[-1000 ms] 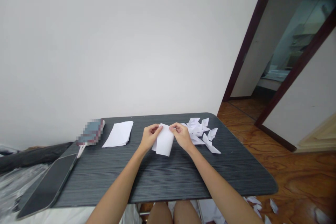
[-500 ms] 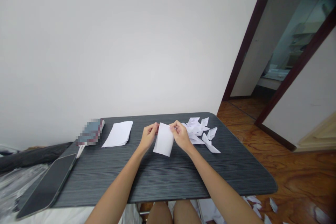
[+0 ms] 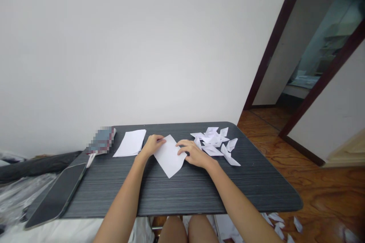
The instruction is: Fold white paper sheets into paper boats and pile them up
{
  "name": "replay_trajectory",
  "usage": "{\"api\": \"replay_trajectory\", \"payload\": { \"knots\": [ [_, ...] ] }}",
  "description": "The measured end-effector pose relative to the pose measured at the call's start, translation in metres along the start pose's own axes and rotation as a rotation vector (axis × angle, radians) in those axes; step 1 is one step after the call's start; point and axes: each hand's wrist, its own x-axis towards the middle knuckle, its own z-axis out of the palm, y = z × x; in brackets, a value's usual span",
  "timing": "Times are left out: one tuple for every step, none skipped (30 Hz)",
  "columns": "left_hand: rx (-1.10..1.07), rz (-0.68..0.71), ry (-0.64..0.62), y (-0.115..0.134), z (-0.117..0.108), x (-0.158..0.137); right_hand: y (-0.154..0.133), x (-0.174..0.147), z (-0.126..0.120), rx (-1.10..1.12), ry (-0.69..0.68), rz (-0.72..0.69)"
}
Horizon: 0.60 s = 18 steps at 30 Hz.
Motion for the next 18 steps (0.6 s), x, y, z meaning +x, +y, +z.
{"api": "replay_trajectory", "payload": {
  "knots": [
    [0.014,0.003,-0.012,-0.001,0.001,-0.001,0.002,-0.001,0.003,0.045,-0.056,0.008],
    [0.013,0.005,-0.022,-0.001,0.002,-0.001,0.003,-0.001,0.005,0.106,-0.087,0.029],
    [0.000,0.006,-0.030,0.000,0.004,-0.001,0.004,0.000,0.007,0.178,-0.098,0.063],
    [-0.021,0.009,-0.031,0.002,0.006,-0.001,0.005,0.001,0.008,0.256,-0.090,0.107],
    [-0.044,0.013,-0.032,0.004,0.008,-0.001,0.004,0.002,0.009,0.335,-0.066,0.156],
    [-0.069,0.017,-0.033,0.006,0.009,-0.001,0.004,0.004,0.008,0.406,-0.026,0.204],
    [-0.092,0.017,-0.030,0.007,0.010,-0.001,0.003,0.006,0.006,0.465,0.019,0.243],
    [-0.113,0.014,-0.021,0.009,0.010,-0.001,0.001,0.007,0.004,0.511,0.056,0.269],
    [-0.132,0.009,-0.007,0.010,0.009,-0.001,0.000,0.008,0.001,0.537,0.082,0.280],
    [-0.149,0.003,0.011,0.010,0.008,-0.001,-0.001,0.008,-0.002,0.544,0.083,0.277],
    [-0.164,-0.004,0.031,0.010,0.007,-0.001,-0.002,0.008,-0.004,0.537,0.049,0.263],
    [-0.177,-0.009,0.050,0.010,0.005,-0.001,-0.002,0.007,-0.006,0.520,0.001,0.241],
    [-0.188,-0.017,0.062,0.009,0.004,-0.001,-0.002,0.006,-0.007,0.492,-0.051,0.216],
    [-0.196,-0.025,0.066,0.008,0.003,-0.001,-0.002,0.005,-0.008,0.458,-0.098,0.195],
    [-0.201,-0.034,0.062,0.006,0.002,0.000,-0.001,0.003,-0.008,0.419,-0.132,0.177],
    [-0.202,-0.043,0.051,0.005,0.002,0.000,-0.001,0.002,-0.008,0.381,-0.151,0.165],
    [-0.196,-0.052,0.035,0.003,0.003,0.000,0.000,0.002,-0.007,0.351,-0.157,0.157],
    [-0.185,-0.060,0.018,0.001,0.003,0.001,0.001,0.001,-0.007,0.337,-0.161,0.150]
  ]
}}
